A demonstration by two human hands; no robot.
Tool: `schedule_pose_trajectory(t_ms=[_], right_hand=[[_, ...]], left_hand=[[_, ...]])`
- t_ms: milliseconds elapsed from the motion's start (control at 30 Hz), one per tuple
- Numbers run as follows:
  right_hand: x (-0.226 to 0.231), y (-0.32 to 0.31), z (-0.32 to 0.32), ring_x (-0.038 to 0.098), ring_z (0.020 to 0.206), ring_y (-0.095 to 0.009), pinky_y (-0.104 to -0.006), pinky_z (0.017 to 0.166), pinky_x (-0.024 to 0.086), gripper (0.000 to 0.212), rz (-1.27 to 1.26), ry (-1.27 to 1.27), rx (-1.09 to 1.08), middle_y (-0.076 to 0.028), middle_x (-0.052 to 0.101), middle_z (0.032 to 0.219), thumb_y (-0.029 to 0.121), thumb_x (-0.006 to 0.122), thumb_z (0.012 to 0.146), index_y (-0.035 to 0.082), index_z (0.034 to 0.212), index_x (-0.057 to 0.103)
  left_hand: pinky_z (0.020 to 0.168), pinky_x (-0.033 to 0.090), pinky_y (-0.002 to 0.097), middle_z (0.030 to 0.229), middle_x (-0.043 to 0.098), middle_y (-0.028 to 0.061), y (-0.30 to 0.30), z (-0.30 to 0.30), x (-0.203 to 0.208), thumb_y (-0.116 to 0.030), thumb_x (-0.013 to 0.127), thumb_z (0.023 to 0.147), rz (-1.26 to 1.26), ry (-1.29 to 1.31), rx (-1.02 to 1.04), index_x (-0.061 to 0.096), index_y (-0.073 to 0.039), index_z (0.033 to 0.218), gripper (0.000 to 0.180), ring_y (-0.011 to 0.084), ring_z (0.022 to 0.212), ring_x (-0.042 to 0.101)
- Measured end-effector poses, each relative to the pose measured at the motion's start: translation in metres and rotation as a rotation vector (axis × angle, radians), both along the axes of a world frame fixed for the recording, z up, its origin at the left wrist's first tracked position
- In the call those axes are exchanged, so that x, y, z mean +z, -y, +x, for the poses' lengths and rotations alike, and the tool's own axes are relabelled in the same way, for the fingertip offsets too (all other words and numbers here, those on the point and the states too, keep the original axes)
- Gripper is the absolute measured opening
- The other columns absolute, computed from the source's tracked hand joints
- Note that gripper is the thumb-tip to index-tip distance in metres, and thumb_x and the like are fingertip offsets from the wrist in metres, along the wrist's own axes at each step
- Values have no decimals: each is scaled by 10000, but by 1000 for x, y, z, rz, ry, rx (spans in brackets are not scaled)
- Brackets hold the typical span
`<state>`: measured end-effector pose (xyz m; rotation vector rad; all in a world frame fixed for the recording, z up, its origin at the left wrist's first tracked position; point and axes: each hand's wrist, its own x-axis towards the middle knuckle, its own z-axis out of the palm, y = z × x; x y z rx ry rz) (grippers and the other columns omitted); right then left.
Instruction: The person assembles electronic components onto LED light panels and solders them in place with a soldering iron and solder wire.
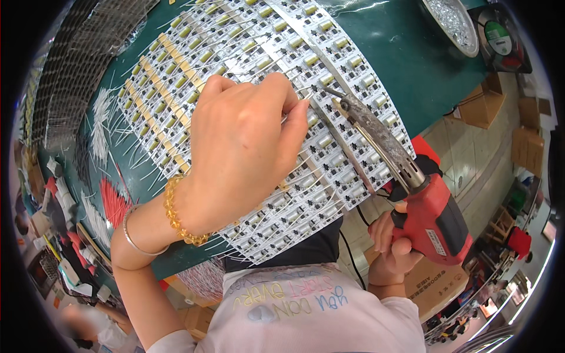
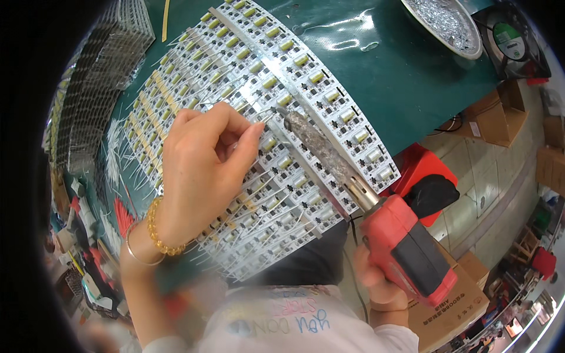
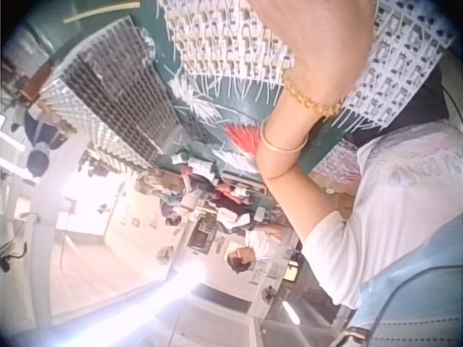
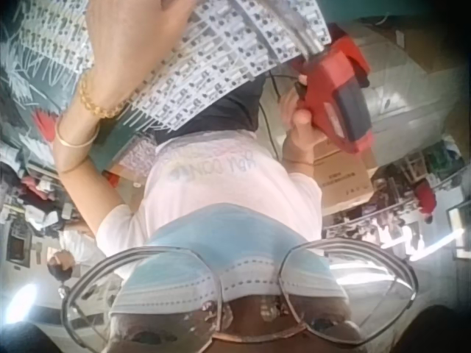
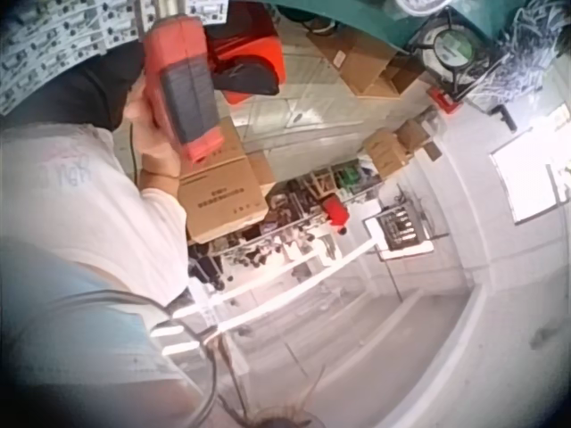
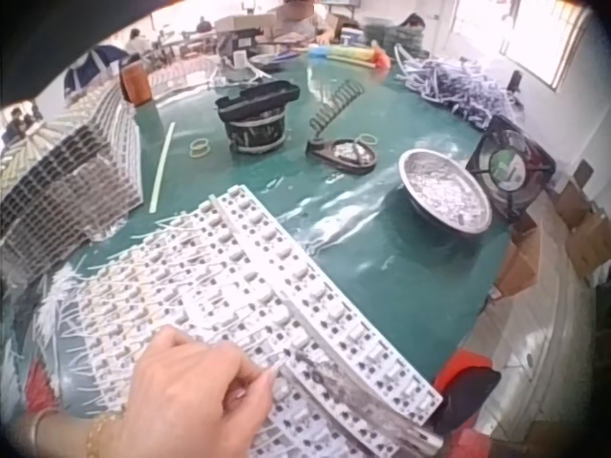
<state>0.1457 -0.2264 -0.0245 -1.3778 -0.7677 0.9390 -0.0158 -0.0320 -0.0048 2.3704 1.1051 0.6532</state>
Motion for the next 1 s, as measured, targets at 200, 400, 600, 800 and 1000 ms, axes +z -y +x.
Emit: schedule_pose_trajectory(t_ms=[200,400,600,800,1000], right_hand=[[4,2,2,404,367,-101,-247,402,351,731,15,-15,-24,28,407,437,542,588,782,-41,1173,385],[4,20,6,407,389,-104,-251,429,373,745,-27,-16,-42,27,413,448,550,584,780,-35,1197,386],[13,19,9,404,387,-109,-250,430,374,768,-43,40,73,22,413,451,575,572,773,-38,1197,384],[9,20,4,402,383,-115,-252,430,363,723,-70,45,-33,14,411,452,581,571,765,-29,1115,402],[13,12,3,416,400,-115,-252,438,361,697,-156,-1,13,16,411,459,569,604,737,-12,1077,424]], left_hand=[[648,391,301,561,545,22,-10,-8,12,-40,692,722,280,19,-28,612,-46,700,83,170,524,502],[668,400,287,626,598,32,0,-5,11,-15,696,700,119,32,-117,626,-42,716,77,164,551,515],[652,371,259,611,581,7,-6,-1,6,-95,666,764,-142,26,-70,625,-45,740,69,126,545,470],[658,344,260,598,557,-3,-4,0,4,-127,654,780,-131,-20,-75,608,-54,728,100,119,538,438],[666,329,260,571,540,-8,-5,1,1,-134,656,776,-102,-14,-86,597,-57,709,118,109,511,417]])
